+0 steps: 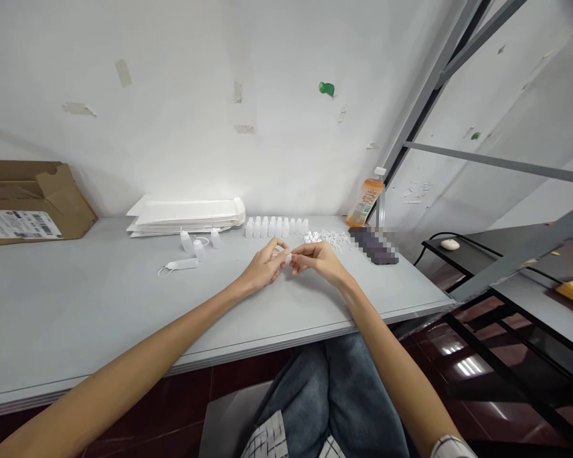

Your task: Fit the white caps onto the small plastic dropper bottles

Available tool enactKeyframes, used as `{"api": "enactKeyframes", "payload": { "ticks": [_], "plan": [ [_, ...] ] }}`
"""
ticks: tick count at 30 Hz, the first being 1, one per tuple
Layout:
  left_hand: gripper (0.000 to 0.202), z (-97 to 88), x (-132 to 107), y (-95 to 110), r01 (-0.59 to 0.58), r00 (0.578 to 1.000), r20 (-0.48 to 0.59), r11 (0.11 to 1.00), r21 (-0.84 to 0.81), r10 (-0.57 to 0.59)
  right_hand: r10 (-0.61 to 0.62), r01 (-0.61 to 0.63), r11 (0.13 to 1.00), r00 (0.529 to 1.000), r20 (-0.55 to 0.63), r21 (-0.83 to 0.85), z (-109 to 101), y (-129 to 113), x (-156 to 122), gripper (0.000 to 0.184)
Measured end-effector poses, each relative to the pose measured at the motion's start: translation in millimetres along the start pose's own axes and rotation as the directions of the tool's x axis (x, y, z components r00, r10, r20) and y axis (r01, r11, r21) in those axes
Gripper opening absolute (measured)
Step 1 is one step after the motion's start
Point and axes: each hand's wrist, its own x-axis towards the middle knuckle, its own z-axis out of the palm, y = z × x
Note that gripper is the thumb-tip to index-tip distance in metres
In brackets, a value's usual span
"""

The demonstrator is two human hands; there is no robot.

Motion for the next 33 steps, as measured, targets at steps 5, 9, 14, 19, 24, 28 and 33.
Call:
{"api": "enactKeyframes", "payload": {
  "ticks": [5, 9, 14, 19, 24, 28, 33],
  "plan": [
    [0.027, -4.3, -1.3, -5.1, -0.311, 0.926, -0.008, 0.777, 0.548, 0.377, 0.035, -0.030, 0.996, 0.998, -0.053, 0.084, -7.5, 0.0, 0.6, 0.033],
    [0.029, -6.8, -1.0, -6.4, -0.302, 0.934, 0.013, 0.766, 0.568, 0.358, 0.038, -0.039, 0.994, 0.999, 0.014, 0.100, -11.1, 2.9, 0.8, 0.035],
    [0.024, -8.8, -1.2, -5.6, -0.289, 0.944, 0.025, 0.789, 0.541, 0.329, 0.028, -0.038, 0.994, 0.995, 0.092, 0.103, -10.7, 2.6, -0.2, 0.041],
    [0.025, -8.7, -0.9, -4.0, -0.287, 0.948, 0.026, 0.815, 0.503, 0.318, 0.022, -0.032, 0.996, 0.993, 0.120, 0.087, -8.2, 3.3, -0.8, 0.043],
    [0.034, -7.9, -0.6, 2.5, -0.249, 0.964, 0.011, 0.892, 0.378, 0.264, -0.017, 0.007, 0.995, 0.995, 0.096, 0.097, -6.7, 3.0, -1.4, 0.037],
    [0.035, -8.2, -0.5, 5.8, -0.276, 0.958, 0.019, 0.904, 0.326, 0.286, -0.042, 0.035, 0.996, 0.995, 0.090, 0.077, -8.5, -0.3, -4.1, 0.036],
    [0.037, -10.7, -0.4, 5.0, -0.238, 0.971, 0.039, 0.929, 0.285, 0.237, 0.007, -0.009, 1.000, 0.996, 0.090, 0.026, -7.1, -1.1, -4.4, 0.037]
  ]
}}
